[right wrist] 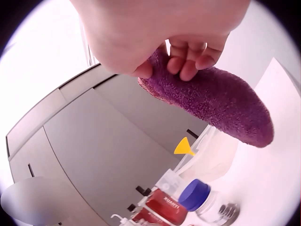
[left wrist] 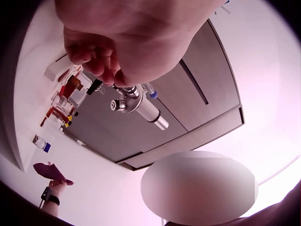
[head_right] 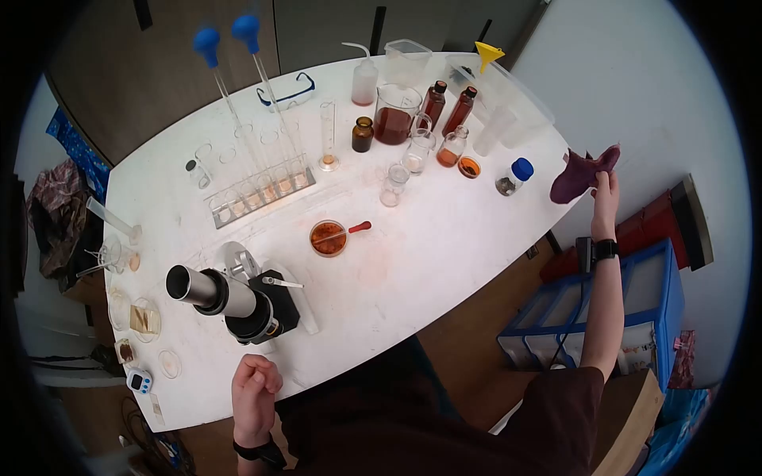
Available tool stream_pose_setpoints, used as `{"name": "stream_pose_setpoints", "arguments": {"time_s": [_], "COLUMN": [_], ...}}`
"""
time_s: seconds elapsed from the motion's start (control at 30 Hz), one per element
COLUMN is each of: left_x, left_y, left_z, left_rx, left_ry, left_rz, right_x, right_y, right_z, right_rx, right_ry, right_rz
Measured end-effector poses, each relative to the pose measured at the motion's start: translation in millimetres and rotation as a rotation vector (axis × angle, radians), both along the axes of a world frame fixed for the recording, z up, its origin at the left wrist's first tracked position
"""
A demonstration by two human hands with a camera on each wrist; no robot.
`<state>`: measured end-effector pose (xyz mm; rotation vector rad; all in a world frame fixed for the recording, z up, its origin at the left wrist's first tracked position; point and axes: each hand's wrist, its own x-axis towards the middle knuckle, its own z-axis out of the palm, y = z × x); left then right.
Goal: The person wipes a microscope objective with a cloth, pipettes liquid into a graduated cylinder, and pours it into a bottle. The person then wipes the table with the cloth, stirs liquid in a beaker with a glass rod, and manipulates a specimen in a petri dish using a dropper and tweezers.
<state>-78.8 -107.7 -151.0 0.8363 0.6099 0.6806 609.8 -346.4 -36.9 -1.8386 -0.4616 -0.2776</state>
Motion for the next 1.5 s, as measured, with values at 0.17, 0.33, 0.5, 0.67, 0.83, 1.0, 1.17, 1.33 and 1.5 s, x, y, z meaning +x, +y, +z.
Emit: {"name": "stream_pose_setpoints", "arguments": {"time_s": [0.17, 0.33, 0.5, 0.67, 0.83, 1.0, 1.17, 1.33, 1.5], "left_x": [4, 7, 11, 16, 21, 6, -33, -62, -73], "left_y": [-8, -8, -7, 0, -2, -6, -1, 12, 21], "left_z": [2, 4, 5, 1, 9, 8, 4, -1, -8], "left_rx": [0.038, 0.038, 0.016, 0.042, 0.042, 0.126, 0.233, 0.584, 0.769], "left_ry": [0.078, 0.143, 0.159, 0.184, 0.222, 0.250, 0.356, 0.676, 0.804], "left_rz": [-0.003, 0.030, -0.003, -0.124, -0.182, -0.159, 0.001, 0.355, 0.485], "right_x": [87, 173, 98, -61, -238, -329, -379, -409, -427], "right_y": [17, -4, 21, 67, 112, 181, 244, 275, 272], "right_z": [-48, -125, -105, -65, -15, -7, -23, -23, -25], "right_rx": [-0.390, -0.765, -0.474, -0.105, -0.584, -0.638, -0.571, -0.662, -0.812], "right_ry": [-0.271, 0.033, -0.063, -0.265, -0.509, -0.587, -0.495, -0.481, -0.414], "right_rz": [-0.349, -0.216, -0.118, 0.334, 0.796, 1.277, 1.506, 1.603, 1.573]}}
